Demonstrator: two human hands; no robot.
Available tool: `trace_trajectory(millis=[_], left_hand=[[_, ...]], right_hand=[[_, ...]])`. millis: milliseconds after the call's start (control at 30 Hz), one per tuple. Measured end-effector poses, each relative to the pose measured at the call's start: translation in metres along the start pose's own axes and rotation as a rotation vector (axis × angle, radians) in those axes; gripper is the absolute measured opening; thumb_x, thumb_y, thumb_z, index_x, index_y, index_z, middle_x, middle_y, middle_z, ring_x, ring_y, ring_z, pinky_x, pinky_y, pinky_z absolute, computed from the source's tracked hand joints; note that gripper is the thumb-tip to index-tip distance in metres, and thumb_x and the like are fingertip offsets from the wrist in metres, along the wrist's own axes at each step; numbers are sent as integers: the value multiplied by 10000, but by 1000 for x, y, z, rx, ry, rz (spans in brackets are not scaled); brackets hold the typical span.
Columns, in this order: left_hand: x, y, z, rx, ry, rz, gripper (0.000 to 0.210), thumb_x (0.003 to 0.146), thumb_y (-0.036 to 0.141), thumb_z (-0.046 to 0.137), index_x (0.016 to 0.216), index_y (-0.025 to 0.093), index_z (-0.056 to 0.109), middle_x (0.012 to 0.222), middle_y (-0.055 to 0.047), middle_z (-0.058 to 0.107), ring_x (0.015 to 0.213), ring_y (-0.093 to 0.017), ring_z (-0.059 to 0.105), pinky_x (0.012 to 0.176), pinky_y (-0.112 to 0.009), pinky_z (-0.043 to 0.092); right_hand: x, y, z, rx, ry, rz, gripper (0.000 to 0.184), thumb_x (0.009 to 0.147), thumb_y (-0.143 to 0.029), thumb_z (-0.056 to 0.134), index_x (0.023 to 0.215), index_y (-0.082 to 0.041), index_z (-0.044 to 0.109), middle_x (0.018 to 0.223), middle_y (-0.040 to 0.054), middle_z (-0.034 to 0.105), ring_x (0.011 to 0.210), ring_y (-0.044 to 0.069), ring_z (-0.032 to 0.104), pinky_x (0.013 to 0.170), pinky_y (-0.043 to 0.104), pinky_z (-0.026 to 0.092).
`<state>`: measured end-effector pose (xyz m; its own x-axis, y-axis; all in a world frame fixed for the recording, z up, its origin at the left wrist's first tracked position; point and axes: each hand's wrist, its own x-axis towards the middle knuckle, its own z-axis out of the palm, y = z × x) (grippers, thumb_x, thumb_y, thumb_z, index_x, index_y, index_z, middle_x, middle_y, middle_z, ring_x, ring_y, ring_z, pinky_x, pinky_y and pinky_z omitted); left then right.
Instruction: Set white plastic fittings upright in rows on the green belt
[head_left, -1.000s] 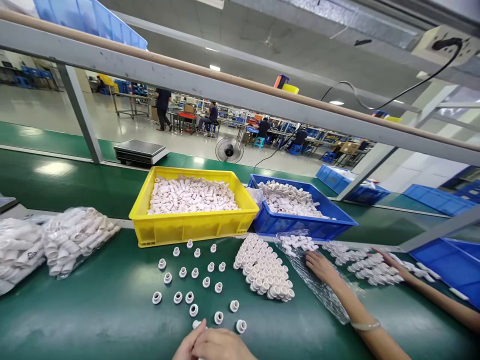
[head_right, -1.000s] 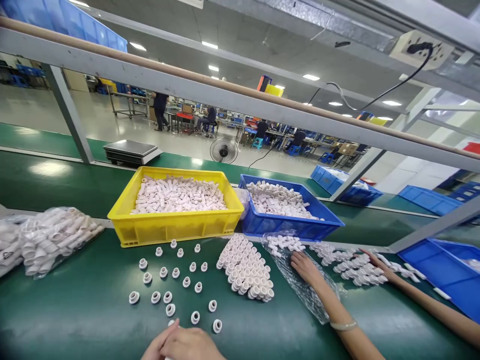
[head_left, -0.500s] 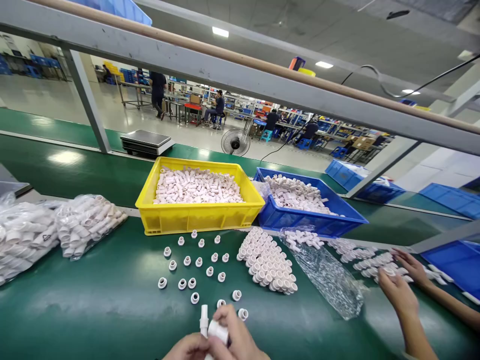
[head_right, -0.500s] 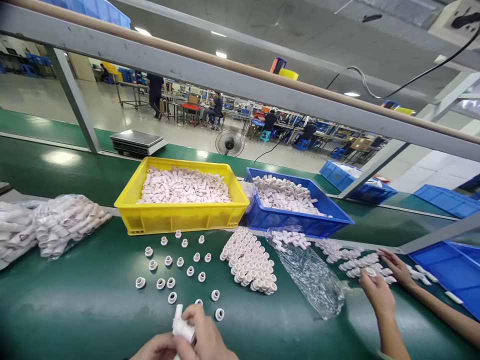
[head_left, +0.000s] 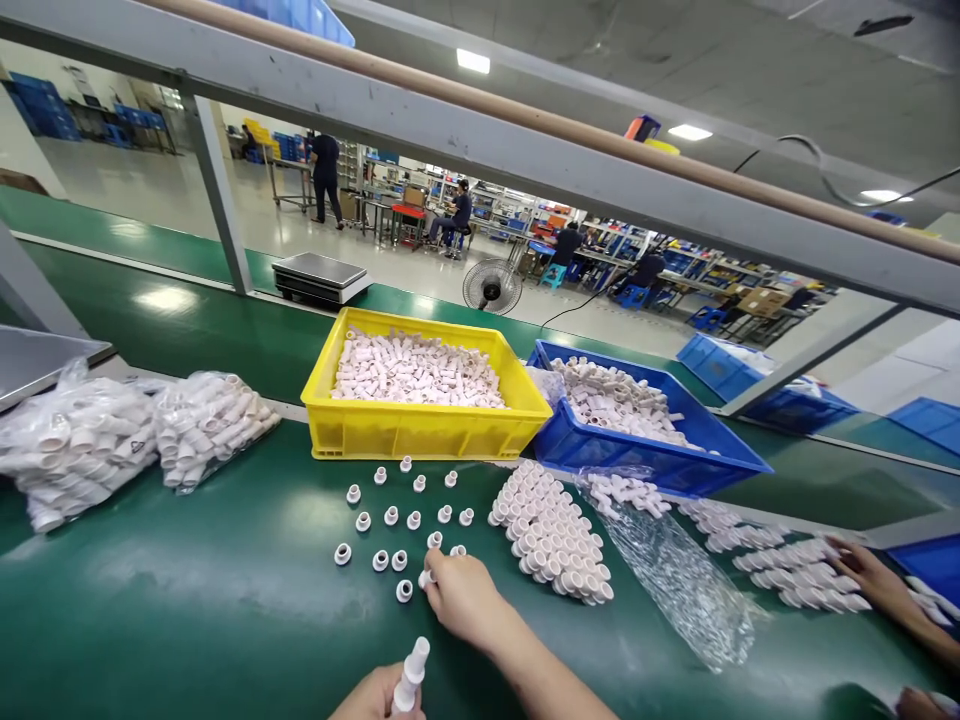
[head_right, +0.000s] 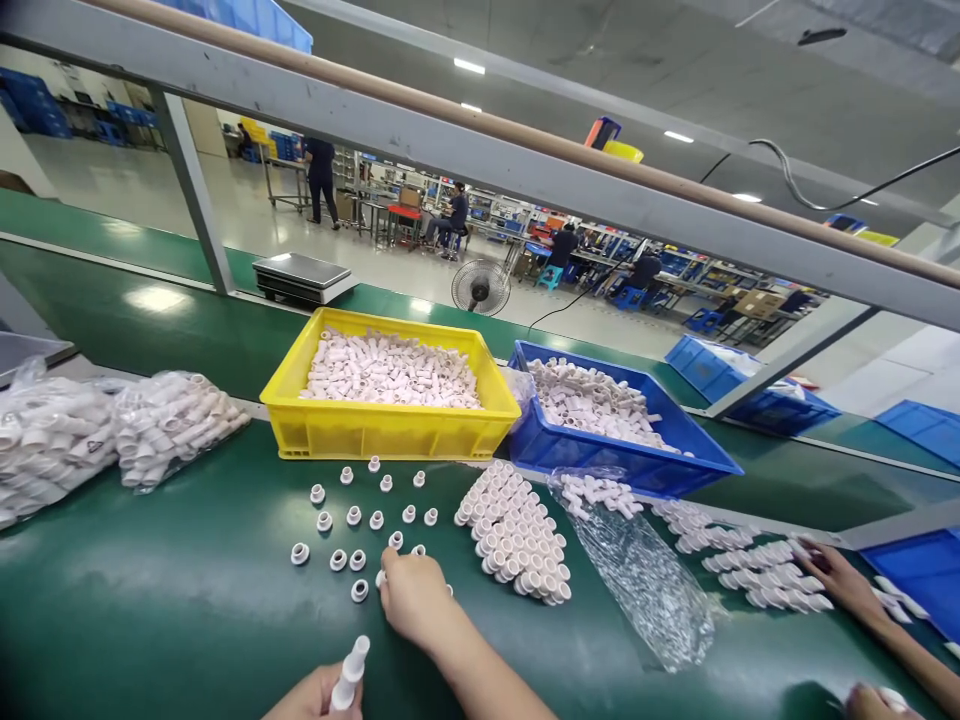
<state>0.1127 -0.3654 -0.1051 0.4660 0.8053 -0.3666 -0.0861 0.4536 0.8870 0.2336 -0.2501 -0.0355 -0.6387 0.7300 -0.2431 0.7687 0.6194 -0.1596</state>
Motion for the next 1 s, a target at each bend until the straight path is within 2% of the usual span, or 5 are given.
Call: trace_trajectory(millis=[200,400,633,867,1000], left_hand=[[0,-1,-2,-16,-4,-22,455,640,604,579,658,192,386,590,73,303,539,-74,237,531,-233,211],[-3,4,-3,-48,-43,2,342,682,484,618,745,184,465,637,63,353,557,-77,256,548,-226,225],[-5,9,0,-220,-168,62,320,743,433,588,896,174,480,674,57,339,552,-65,235,527,-218,187],[0,-9,-5,-278,-182,117,412,758,520,519,911,138,501,692,12,444,562,-72,318,530,-217,206],[-4,-1,-3,-189,-182,98,374,727,496,576,854,146,539,686,30,400,580,-70,293,547,-203,221]], right_hand=[[-3,7,-12,57,-4,46,272,737,-260,567,995,-176,553,820,66,651,750,217,604,612,257,372],[-28,31,-39,725,179,67,78,765,-254,555,732,-186,572,792,-8,567,733,118,524,659,211,374],[-51,31,-36,1294,96,19,246,740,-187,570,986,-184,570,937,35,530,785,128,510,646,224,418],[-61,28,-26,1321,199,-12,331,883,-353,418,1168,-192,471,808,32,569,713,132,564,711,300,444],[-66,21,-22,1267,179,51,409,814,-307,518,1195,-229,392,893,19,533,679,114,564,610,249,448]])
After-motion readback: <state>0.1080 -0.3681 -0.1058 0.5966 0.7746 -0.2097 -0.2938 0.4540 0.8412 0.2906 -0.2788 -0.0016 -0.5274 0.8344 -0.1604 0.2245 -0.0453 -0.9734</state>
